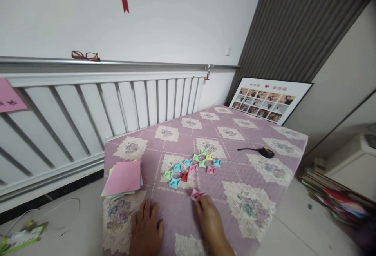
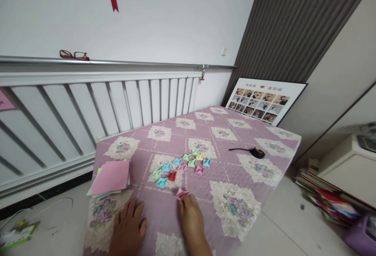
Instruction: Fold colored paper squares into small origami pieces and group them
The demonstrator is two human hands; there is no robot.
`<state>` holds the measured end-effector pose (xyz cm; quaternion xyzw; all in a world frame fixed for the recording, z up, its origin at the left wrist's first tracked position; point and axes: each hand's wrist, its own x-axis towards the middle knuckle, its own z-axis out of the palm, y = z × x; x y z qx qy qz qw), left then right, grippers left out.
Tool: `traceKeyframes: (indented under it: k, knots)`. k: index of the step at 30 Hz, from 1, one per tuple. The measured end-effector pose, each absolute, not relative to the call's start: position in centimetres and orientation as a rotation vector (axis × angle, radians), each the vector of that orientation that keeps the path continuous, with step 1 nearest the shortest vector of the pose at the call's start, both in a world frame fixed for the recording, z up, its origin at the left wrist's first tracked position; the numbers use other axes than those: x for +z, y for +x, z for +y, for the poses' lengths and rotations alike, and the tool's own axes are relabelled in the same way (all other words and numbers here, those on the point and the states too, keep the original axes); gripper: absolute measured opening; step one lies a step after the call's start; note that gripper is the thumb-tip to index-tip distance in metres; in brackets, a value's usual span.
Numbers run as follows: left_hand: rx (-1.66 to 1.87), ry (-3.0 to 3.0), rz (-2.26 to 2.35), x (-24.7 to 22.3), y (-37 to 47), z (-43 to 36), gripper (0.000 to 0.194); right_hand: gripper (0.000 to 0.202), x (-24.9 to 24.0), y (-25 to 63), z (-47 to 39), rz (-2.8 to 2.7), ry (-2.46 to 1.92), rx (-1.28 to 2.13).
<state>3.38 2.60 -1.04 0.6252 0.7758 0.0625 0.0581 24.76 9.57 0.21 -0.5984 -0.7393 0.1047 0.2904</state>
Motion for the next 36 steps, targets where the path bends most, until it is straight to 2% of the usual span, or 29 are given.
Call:
traceKeyframes:
  k: [7, 19, 28, 36]
  knots:
    - [0.129, 1.814, 2.303, -1.4, 3.1, 3.2, 0.054, 0.027, 0.3, 27.9, 16.8, -2.003, -1.634, 0.233]
    - [0.097, 1.764, 2.282, -1.0, 3.2, 3.4, 0.055, 0.024, -1.8, 28.5, 19.3, -1.962, -1.695, 0.266]
    - [0.193, 1.829, 2.315, -1.3, 3.2, 3.2, 0.054, 0.039, -3.7, 27.1, 11.3, -1.899, -1.655, 0.157]
    - [0.263, 1.893, 2.350, -2.4, 3.2, 3.1, 0.051, 0.050, -5.3, 21.4, 2.7, -2.133, -2.043, -0.105]
